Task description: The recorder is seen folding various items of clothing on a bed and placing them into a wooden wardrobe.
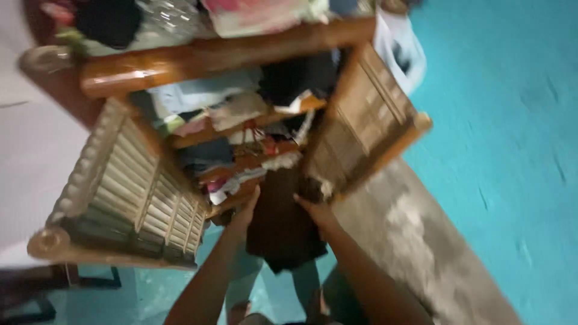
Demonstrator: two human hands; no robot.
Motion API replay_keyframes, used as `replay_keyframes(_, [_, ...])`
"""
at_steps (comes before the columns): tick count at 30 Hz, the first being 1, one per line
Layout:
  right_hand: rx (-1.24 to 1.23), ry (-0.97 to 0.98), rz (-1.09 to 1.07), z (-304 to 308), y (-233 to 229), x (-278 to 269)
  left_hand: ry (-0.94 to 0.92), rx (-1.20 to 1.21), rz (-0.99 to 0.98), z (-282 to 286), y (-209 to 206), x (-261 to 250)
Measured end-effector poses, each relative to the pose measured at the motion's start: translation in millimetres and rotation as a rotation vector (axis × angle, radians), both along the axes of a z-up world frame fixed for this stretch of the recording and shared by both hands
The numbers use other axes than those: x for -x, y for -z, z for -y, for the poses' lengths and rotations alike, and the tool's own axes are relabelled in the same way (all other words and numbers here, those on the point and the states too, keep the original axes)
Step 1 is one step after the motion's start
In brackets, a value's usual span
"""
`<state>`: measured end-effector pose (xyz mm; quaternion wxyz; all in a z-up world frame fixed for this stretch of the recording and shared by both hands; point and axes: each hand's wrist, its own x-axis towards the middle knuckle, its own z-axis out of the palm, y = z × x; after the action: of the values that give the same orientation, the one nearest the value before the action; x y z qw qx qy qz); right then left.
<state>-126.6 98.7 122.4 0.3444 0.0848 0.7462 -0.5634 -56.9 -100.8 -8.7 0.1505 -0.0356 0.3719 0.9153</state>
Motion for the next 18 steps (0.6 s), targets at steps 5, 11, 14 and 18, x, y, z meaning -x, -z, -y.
replay_keyframes(5, [-0.116, -0.199, 0.162, -25.8, -11.8, 18.5, -0.223, -0.141, 0.442, -68.2, -11.6, -30.5])
replay_keyframes(11, [-0.288, -0.421, 0.149, -32.9, 11.1, 23.9, -0.498, 0.02, 0.439, -101.3, -55.6, -71.0])
replay_keyframes(14, [-0.216, -0.433, 0.127, -26.0, 22.3, 16.1, -0.572, -0.042, 0.399, -100.5, -33.0, -84.0])
replay_keyframes(18, [-0.068, -0.393, 0.045, 0.6, 68.5, 24.3, -0.519, -0.121, 0.375, -59.6, 27.1, -86.6])
